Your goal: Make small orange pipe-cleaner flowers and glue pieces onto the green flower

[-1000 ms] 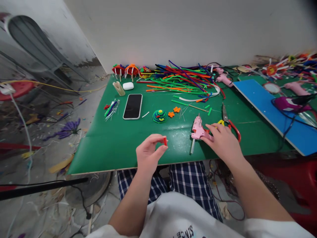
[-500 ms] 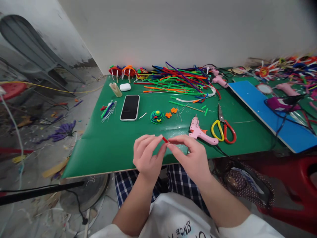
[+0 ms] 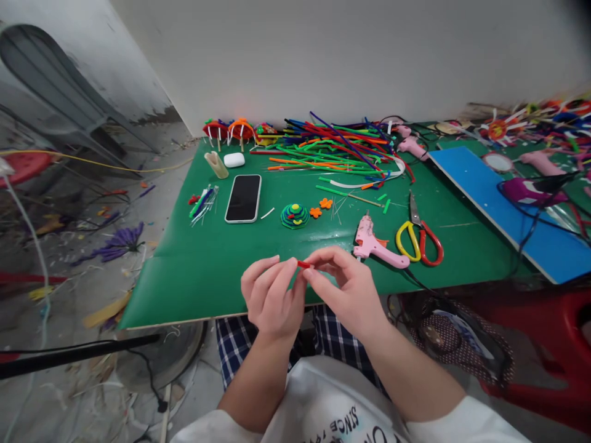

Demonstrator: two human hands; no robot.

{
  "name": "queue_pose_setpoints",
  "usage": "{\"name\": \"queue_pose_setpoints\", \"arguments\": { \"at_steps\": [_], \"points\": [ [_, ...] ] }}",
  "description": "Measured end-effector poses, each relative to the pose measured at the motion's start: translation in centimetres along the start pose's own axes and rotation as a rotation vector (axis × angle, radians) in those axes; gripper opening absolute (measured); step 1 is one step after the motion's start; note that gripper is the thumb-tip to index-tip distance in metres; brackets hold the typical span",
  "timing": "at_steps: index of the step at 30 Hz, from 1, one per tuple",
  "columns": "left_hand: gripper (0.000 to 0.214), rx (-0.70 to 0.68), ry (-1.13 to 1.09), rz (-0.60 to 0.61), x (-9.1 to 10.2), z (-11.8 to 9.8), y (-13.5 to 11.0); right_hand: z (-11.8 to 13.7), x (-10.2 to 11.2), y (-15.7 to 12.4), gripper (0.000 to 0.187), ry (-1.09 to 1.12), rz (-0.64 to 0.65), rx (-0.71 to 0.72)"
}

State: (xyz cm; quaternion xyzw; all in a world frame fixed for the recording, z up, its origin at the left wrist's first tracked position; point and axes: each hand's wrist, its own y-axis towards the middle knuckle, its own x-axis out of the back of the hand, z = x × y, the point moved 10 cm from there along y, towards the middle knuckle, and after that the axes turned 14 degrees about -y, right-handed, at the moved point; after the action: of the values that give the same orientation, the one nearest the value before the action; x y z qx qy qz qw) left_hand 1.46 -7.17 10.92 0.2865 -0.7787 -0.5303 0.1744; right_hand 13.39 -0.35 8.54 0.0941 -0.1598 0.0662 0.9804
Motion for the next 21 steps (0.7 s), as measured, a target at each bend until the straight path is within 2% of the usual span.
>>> {"name": "queue_pose_setpoints", "arguments": {
  "at_steps": [15,21],
  "points": [
    [0.029,0.053,0.002,-0.01,-0.13,0.17,-0.03,0.1,-0.01,-0.03,0.006,0.002,-0.046,0.024],
    [0.031,0.056,-0.012,-0.023,-0.1,0.24,-0.21,-0.2,-0.32,-0.06,0.006,0.038,-0.017,0.012]
  ]
}}
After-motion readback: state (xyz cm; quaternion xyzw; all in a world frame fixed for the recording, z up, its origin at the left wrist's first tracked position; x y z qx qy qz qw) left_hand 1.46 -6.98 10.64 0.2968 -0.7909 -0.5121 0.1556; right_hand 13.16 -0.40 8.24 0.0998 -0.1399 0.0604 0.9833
